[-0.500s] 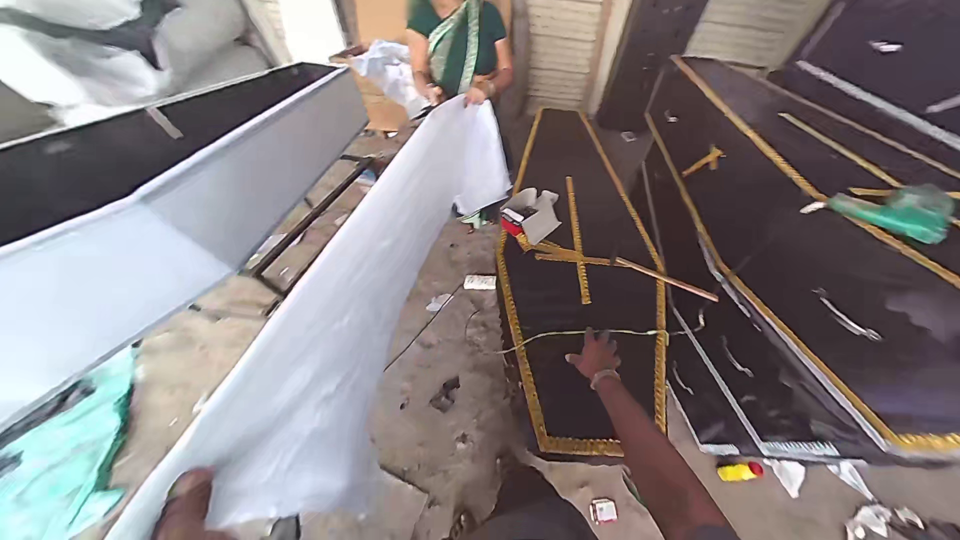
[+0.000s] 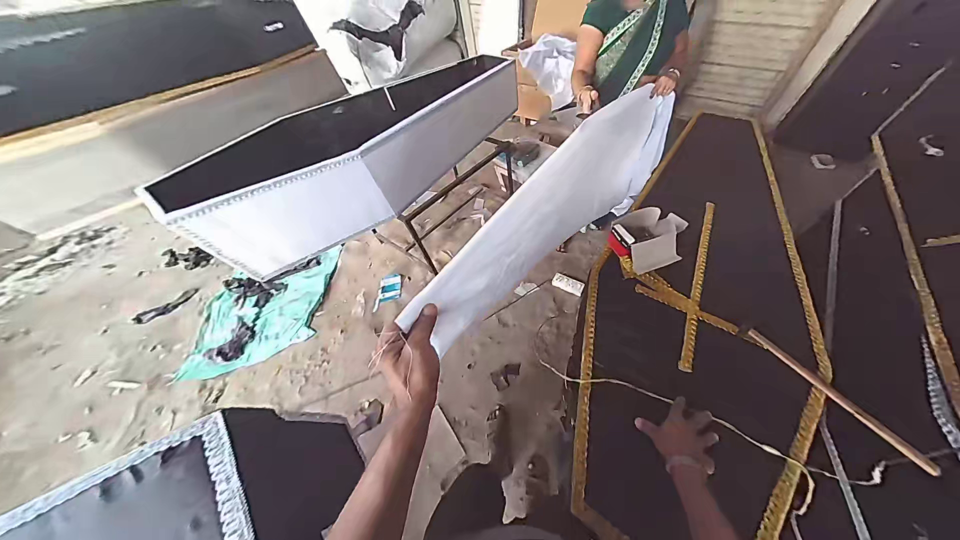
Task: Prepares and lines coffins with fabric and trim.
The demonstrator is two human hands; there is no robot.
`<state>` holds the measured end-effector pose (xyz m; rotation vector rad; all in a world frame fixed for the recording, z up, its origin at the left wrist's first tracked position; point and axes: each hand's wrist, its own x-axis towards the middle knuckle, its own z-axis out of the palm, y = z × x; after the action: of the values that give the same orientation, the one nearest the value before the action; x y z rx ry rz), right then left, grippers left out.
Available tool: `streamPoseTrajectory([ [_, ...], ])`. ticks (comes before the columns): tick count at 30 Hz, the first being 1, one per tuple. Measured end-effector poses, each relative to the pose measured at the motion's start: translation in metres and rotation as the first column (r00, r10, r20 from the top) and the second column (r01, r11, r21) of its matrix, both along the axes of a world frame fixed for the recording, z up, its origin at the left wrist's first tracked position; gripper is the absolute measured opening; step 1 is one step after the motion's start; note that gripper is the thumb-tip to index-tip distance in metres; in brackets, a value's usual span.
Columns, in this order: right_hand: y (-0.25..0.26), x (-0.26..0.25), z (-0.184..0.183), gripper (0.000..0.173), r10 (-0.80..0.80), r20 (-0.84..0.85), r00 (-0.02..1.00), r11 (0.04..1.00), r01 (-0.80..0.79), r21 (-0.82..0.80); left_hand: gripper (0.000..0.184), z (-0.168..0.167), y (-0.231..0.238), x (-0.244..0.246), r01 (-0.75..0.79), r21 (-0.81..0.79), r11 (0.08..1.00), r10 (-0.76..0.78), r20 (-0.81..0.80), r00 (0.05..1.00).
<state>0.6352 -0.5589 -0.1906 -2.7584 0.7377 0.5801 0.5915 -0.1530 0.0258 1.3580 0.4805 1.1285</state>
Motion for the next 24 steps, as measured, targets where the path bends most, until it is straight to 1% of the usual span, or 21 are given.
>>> streamPoseTrajectory([
  [4,0.000,0.004,-0.001,0.126,-0.009,-0.051,0.999,1.000,0.009,-0.006,0.012,-0.003,-0.008,0.030,0.029,-0.064,0.998,-0.030,-0.009,1.000],
  [7,-0.001,0.005,0.001,0.126,-0.014,-0.037,0.999,1.000,0.014,-0.012,0.009,-0.002,-0.009,0.052,0.041,-0.093,0.995,-0.043,-0.021,0.999],
  [11,-0.002,0.007,-0.007,0.128,0.007,-0.037,0.999,0.999,-0.008,-0.033,0.009,-0.002,-0.010,0.077,0.029,-0.082,0.996,-0.042,-0.151,0.988],
  [13,-0.004,0.007,-0.005,0.129,0.019,-0.046,0.999,0.998,-0.022,-0.067,0.013,-0.010,-0.008,0.089,0.048,-0.092,0.995,-0.065,-0.189,0.980],
  [17,-0.002,0.009,-0.003,0.126,0.040,-0.060,0.997,0.995,-0.046,-0.087,0.013,-0.033,0.001,0.118,0.068,-0.065,0.996,-0.080,-0.211,0.974],
  [20,-0.009,0.011,-0.009,0.132,0.066,-0.087,0.994,0.989,-0.077,-0.124,0.012,-0.043,-0.001,0.137,0.078,-0.088,0.993,-0.095,-0.213,0.972],
  [24,-0.014,0.019,-0.014,0.139,0.073,-0.102,0.992,0.989,-0.086,-0.121,0.010,-0.057,-0.002,0.164,0.059,-0.153,0.986,-0.086,-0.177,0.980],
])
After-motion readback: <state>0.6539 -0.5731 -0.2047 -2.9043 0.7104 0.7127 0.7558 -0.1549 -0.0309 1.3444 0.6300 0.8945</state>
